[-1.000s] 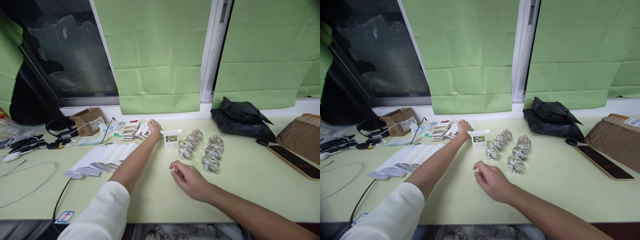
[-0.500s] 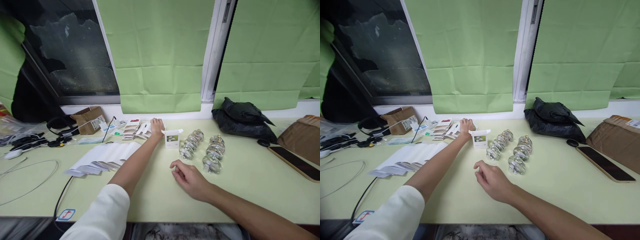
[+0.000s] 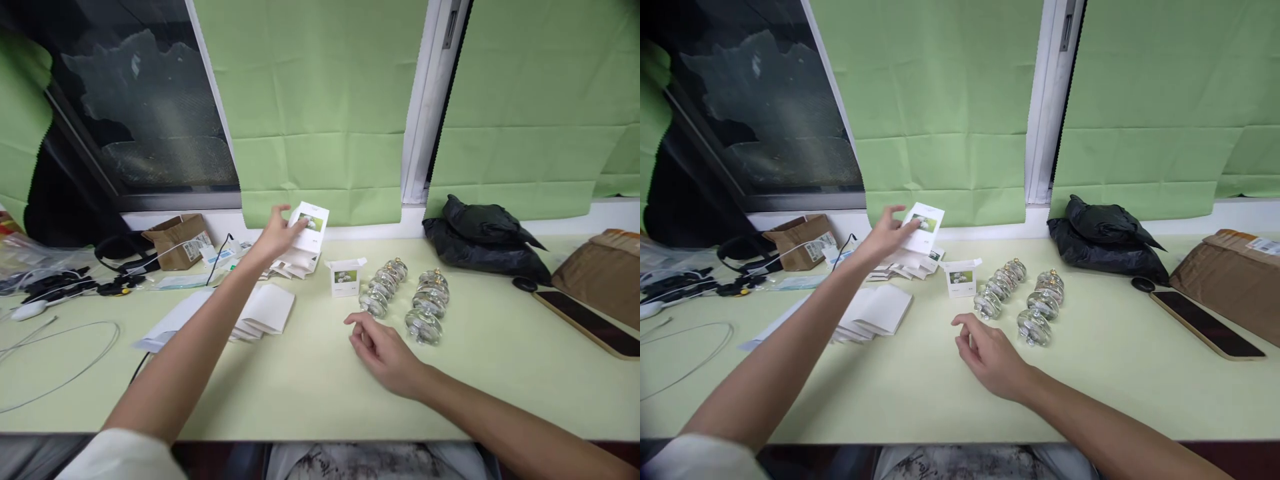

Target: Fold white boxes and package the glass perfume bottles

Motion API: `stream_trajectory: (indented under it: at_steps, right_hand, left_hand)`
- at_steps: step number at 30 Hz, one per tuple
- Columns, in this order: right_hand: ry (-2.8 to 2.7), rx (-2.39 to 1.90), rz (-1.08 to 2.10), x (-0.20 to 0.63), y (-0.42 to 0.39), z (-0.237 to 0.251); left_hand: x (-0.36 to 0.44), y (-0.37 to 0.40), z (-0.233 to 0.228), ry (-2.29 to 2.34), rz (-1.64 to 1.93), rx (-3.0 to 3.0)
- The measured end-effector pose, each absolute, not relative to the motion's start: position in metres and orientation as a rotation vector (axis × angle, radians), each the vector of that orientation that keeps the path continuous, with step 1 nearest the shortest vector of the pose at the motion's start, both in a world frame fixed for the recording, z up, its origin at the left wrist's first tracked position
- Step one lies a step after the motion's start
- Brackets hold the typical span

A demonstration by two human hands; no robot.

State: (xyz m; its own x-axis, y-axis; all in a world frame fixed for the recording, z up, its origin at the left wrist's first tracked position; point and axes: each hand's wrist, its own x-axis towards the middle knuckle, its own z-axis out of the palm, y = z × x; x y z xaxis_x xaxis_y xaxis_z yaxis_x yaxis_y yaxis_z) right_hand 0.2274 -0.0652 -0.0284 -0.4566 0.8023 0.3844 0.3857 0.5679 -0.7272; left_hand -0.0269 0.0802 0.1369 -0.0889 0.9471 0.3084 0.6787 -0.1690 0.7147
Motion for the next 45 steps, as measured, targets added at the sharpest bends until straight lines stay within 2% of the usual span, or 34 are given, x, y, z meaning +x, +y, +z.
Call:
stream_trajectory:
  at_steps: [3,7,10,14,18,23,28,32,39,45]
  right_hand:
    - [-1.954,-0.890,0.669,0.231,-0.065,-0.030]
    - [-2.082,-0.712,0.620,0.237,-0.069,-0.023]
    - [-2.282,-0.692,0.644,0.240,-0.070,-0.017]
    - [-2.298,-0.824,0.707,0.240,-0.065,-0.019]
    - [-2.259,-0.858,0.762,0.243,-0.059,-0.024]
    - [-2.325,-0.837,0.661,0.245,-0.059,-0.022]
    - [-2.325,-0.816,0.518,0.245,-0.057,-0.023]
    - [-2.355,-0.811,0.469,0.246,-0.054,-0.025]
    - [-2.389,-0.820,0.409,0.246,-0.052,-0.029]
    - [-2.368,-0.783,0.382,0.243,-0.053,-0.027]
  left_hand:
    - [-0.033,0.008,0.112,1.390,1.154,1.709]
    - [-0.018,-0.060,0.044,1.295,1.247,1.612]
    - [-0.004,-0.072,0.001,1.332,1.229,1.490]
    - [0.004,-0.062,-0.024,1.358,1.201,1.466]
    - [0.001,-0.053,-0.036,1.397,1.128,1.635]
    - [-0.008,-0.048,-0.042,1.430,1.022,1.831]
    - [-0.026,-0.053,-0.013,1.279,0.869,2.216]
    - [-0.046,-0.060,0.008,1.003,0.582,2.527]
    - [-0.057,-0.058,0.012,1.011,0.473,2.495]
    - [-0.051,-0.054,0.003,1.014,0.559,2.422]
